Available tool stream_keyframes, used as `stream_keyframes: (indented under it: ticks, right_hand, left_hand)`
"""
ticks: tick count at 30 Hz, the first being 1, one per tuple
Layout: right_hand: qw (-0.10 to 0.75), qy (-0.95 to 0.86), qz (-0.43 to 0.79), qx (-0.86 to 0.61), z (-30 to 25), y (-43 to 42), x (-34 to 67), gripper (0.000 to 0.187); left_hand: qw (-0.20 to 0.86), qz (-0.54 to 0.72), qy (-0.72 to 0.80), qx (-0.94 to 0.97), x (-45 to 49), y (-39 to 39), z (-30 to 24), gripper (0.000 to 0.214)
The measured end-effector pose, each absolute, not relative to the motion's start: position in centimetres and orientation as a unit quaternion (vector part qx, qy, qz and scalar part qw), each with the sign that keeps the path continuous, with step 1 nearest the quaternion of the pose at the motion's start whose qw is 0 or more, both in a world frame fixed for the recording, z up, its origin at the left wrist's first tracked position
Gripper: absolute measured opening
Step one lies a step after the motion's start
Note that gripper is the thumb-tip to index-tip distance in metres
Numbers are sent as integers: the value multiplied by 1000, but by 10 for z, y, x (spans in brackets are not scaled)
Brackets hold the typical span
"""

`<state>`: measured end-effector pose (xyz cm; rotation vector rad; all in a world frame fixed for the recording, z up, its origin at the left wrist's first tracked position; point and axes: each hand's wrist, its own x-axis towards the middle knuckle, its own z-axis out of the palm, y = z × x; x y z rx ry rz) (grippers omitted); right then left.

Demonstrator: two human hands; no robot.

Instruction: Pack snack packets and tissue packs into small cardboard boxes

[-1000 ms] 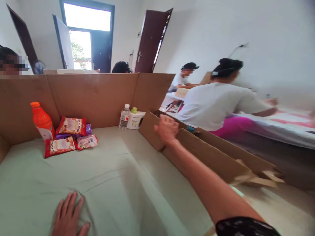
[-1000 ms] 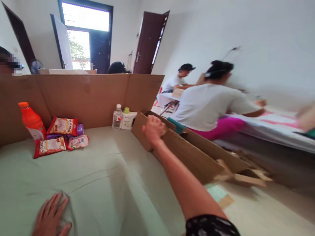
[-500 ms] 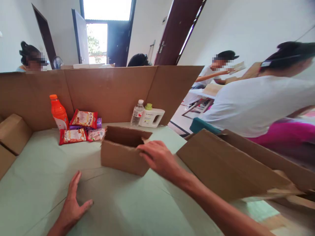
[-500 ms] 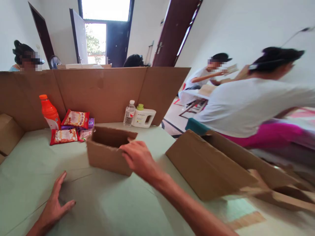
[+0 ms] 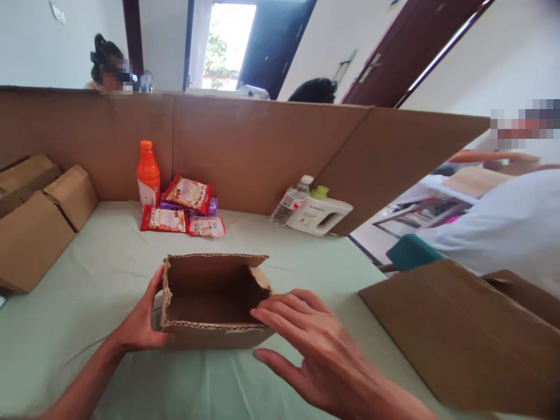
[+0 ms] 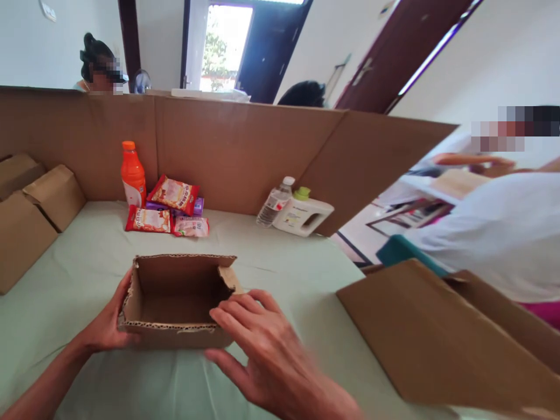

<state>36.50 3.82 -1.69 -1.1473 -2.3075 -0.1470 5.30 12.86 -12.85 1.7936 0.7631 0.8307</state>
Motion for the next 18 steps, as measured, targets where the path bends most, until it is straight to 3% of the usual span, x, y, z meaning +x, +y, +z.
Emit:
stream_keyframes:
  ticks: [3, 6, 10, 14, 18]
  right_hand:
    - [220, -836, -65, -499, -13, 42, 380, 43]
    - [187, -791, 51, -581, -15, 53, 397, 49]
    - [239, -709, 193, -634, -21, 87, 415, 52]
    - [304, -672, 123, -664, -22, 159, 416, 39]
    - [239, -740, -5, -629, -22, 275, 389, 22]
  left_hand:
    - [496, 359, 295, 734, 56, 139, -131, 128]
    - [483, 360, 299, 740, 44, 147, -131, 125]
    - [460, 356, 328, 744, 26, 155, -131, 118]
    - [458, 344, 345, 743, 21, 156, -132, 117]
    - [465, 322, 345, 749, 21, 154, -135, 120]
